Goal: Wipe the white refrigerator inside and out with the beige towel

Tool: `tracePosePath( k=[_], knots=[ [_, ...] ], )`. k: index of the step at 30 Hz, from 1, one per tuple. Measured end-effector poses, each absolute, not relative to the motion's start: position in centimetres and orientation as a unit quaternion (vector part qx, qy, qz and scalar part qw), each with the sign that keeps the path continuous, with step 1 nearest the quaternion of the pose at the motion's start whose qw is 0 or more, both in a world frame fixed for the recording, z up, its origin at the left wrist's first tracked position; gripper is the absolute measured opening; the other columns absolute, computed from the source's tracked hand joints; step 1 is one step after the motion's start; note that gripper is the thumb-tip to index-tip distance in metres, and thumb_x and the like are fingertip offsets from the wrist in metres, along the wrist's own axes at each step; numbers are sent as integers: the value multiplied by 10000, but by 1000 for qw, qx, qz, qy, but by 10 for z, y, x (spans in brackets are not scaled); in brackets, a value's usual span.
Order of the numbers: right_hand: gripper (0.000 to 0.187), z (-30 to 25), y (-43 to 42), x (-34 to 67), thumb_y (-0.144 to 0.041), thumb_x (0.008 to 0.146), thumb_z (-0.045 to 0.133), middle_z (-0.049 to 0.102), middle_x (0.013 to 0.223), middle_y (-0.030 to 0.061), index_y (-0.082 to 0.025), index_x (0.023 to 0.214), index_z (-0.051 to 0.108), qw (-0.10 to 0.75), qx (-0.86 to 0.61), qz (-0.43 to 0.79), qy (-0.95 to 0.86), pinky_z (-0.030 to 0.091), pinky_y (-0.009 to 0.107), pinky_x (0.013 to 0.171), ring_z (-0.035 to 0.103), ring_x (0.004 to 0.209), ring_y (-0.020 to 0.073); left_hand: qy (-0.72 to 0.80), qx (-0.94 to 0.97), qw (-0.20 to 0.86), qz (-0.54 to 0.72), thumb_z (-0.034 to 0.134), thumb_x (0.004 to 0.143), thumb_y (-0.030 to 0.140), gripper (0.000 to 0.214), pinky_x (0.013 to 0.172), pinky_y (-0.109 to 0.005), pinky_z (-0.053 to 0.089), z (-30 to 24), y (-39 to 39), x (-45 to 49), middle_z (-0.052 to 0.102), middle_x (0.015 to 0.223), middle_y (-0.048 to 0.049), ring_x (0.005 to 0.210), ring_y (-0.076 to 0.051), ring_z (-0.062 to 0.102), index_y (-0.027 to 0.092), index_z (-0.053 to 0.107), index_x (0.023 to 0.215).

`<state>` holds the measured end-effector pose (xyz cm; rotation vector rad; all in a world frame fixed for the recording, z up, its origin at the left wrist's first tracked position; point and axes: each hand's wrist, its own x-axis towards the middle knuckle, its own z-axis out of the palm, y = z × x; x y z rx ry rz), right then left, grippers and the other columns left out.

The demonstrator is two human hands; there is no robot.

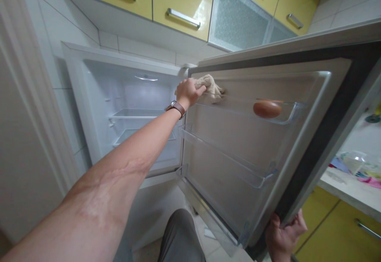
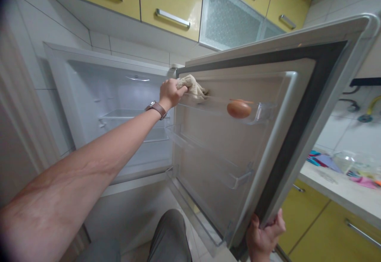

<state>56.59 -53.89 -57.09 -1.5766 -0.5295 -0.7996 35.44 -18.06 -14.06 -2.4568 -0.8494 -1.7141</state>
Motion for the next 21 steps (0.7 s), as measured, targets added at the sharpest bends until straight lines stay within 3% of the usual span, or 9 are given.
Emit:
tracePosePath(
  k=[6,10,21],
  knots=[
    [1262,-571,-539,563,-902,788,560,470,1473,343,7,1602,240,613,-686,-332,-210,459,653,1072,583,1292,442,-263,-786,6,-560,552,836,527,369,739,-389,463,-141,-180,355,763,926,-142,938,-338,693,205,731,862],
    [1317,-571,-539,562,-922,781,543,432,1504,388,50,1610,223,606,-695,-329,-201,442,695,1073,556,1324,491,-271,-787,2,-554,562,833,509,345,765,-385,472,-141,-181,354,751,916,-139,972,-337,686,208,727,865],
    [1175,-565,-538,563,-866,782,595,524,1357,270,-52,1565,274,619,-666,-339,-242,511,635,975,615,1197,415,-284,-785,18,-551,534,840,505,364,757,-375,453,-142,-180,356,745,941,-157,985,-334,676,191,719,863]
  ],
)
